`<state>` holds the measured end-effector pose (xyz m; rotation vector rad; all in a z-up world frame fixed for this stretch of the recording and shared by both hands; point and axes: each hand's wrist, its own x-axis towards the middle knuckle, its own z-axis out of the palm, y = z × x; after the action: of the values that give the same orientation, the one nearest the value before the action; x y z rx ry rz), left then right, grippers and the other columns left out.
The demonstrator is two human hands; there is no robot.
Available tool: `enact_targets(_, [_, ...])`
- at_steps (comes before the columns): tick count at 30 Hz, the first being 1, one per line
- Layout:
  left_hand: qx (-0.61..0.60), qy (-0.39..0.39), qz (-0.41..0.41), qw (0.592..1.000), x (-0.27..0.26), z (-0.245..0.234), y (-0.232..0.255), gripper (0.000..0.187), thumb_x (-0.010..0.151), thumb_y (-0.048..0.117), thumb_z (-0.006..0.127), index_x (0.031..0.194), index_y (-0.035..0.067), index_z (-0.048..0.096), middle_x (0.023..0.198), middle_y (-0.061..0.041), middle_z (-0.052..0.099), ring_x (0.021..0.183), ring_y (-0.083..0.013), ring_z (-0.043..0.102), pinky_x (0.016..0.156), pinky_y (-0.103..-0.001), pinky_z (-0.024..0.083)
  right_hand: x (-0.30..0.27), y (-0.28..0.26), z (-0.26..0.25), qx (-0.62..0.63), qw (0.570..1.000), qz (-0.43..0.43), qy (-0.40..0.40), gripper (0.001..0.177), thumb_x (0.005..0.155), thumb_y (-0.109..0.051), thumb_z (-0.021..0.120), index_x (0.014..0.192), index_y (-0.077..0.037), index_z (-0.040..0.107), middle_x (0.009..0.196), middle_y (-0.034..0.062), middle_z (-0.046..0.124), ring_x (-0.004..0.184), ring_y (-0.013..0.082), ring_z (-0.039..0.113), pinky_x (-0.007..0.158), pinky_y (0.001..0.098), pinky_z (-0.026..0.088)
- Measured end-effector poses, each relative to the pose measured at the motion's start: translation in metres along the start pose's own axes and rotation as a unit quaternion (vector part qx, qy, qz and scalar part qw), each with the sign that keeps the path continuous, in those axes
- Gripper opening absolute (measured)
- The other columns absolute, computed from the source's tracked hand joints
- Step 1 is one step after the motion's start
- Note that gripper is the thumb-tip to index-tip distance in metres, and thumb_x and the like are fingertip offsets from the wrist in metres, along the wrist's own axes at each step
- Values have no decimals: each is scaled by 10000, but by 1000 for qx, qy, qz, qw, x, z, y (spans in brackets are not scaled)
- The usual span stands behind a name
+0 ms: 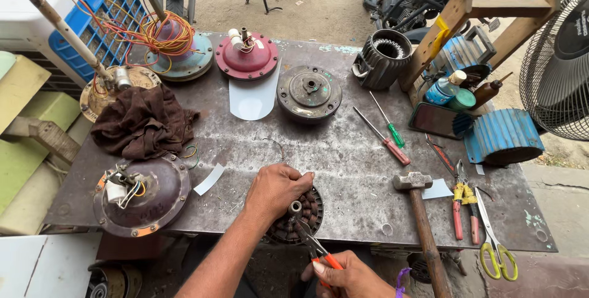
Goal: The person uses pliers to pull and remove copper wire from the slots of a motor stator. They hold the stator with one hand while using the pliers with the other to extract the wire from the component.
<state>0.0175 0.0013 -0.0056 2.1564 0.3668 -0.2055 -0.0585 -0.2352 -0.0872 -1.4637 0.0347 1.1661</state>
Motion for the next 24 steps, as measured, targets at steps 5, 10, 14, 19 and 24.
enact_targets(5, [-33,-7,-5,999,3,-5,1,421,811,531,747,868,126,845,762,-92,789,719,-218,767,726,-389,602,-10,-27,22,-368,899,-73,227,313,932,-317,718,979,-8,728,664,101,625,644,189,592,654,346,500])
enact_targets(10, [-32,-24,-4,999,4,-3,1,411,811,506,757,833,107,849,714,-88,790,666,-199,755,689,-367,597,-12,-15,9,-248,958,-32,143,407,869,-302,756,1213,-87,731,895,47,771,866,102,704,849,306,538])
enact_targets(14, [-16,-33,19,999,9,-4,-3,416,833,497,746,857,93,846,704,-116,784,654,-202,743,690,-364,582,2,24,-23,-180,983,16,40,427,902,-335,778,1246,-83,764,1005,-27,797,995,39,722,923,263,537])
enact_targets(19, [-4,-110,88,990,8,-2,6,388,810,463,762,875,85,822,714,-81,765,656,-197,723,679,-366,571,-21,15,-32,-111,987,108,53,311,935,-374,751,971,-65,736,680,-55,577,623,59,492,607,261,374])
enact_targets(24, [62,-154,121,979,1,-9,27,388,847,432,741,824,50,803,647,-147,722,588,-242,682,648,-401,567,-34,-18,-21,-104,986,131,23,276,975,-342,749,830,-113,699,640,-85,523,570,39,451,566,256,350])
